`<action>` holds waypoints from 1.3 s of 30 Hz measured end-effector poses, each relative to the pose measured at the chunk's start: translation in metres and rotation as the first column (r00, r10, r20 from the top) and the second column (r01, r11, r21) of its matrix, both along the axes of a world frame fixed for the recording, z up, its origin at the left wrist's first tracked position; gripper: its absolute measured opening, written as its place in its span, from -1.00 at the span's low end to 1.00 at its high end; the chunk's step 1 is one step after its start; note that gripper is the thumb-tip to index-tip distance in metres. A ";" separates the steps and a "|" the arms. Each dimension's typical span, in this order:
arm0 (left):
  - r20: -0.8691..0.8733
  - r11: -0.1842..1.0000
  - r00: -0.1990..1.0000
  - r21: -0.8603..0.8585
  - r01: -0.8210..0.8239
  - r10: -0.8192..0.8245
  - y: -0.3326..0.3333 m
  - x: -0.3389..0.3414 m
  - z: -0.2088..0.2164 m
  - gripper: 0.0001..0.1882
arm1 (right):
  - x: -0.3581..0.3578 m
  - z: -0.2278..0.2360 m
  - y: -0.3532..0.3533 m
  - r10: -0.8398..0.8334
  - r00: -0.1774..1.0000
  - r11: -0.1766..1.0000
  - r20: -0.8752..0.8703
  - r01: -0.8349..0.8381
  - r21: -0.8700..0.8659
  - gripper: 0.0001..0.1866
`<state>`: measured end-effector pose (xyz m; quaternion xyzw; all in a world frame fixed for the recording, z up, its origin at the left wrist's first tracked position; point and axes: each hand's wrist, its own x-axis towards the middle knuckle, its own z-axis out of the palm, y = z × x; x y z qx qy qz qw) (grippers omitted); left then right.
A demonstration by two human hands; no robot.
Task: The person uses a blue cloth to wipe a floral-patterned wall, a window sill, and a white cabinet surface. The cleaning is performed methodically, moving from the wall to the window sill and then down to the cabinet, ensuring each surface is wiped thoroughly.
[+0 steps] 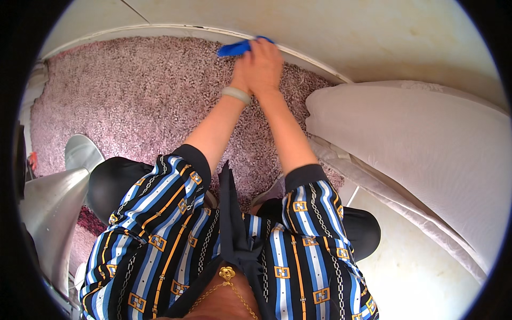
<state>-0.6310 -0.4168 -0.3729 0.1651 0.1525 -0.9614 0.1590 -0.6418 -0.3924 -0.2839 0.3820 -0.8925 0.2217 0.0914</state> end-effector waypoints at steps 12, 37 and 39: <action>0.246 0.964 0.965 -0.218 0.150 -0.094 -0.024 0.005 0.028 -0.78 | -0.011 0.000 -0.012 -0.116 0.989 0.981 0.093 0.129 -0.147 -0.70; 0.756 0.545 0.617 -0.430 0.720 -0.218 -0.141 -0.003 0.058 -0.79 | -0.010 -0.049 -0.057 -0.215 0.746 0.665 0.630 0.584 -0.465 -0.89; 0.696 0.593 0.661 -0.417 0.689 -0.280 -0.142 0.016 0.057 -0.75 | 0.000 -0.039 -0.048 -0.172 0.680 0.548 0.713 0.667 -0.505 -0.87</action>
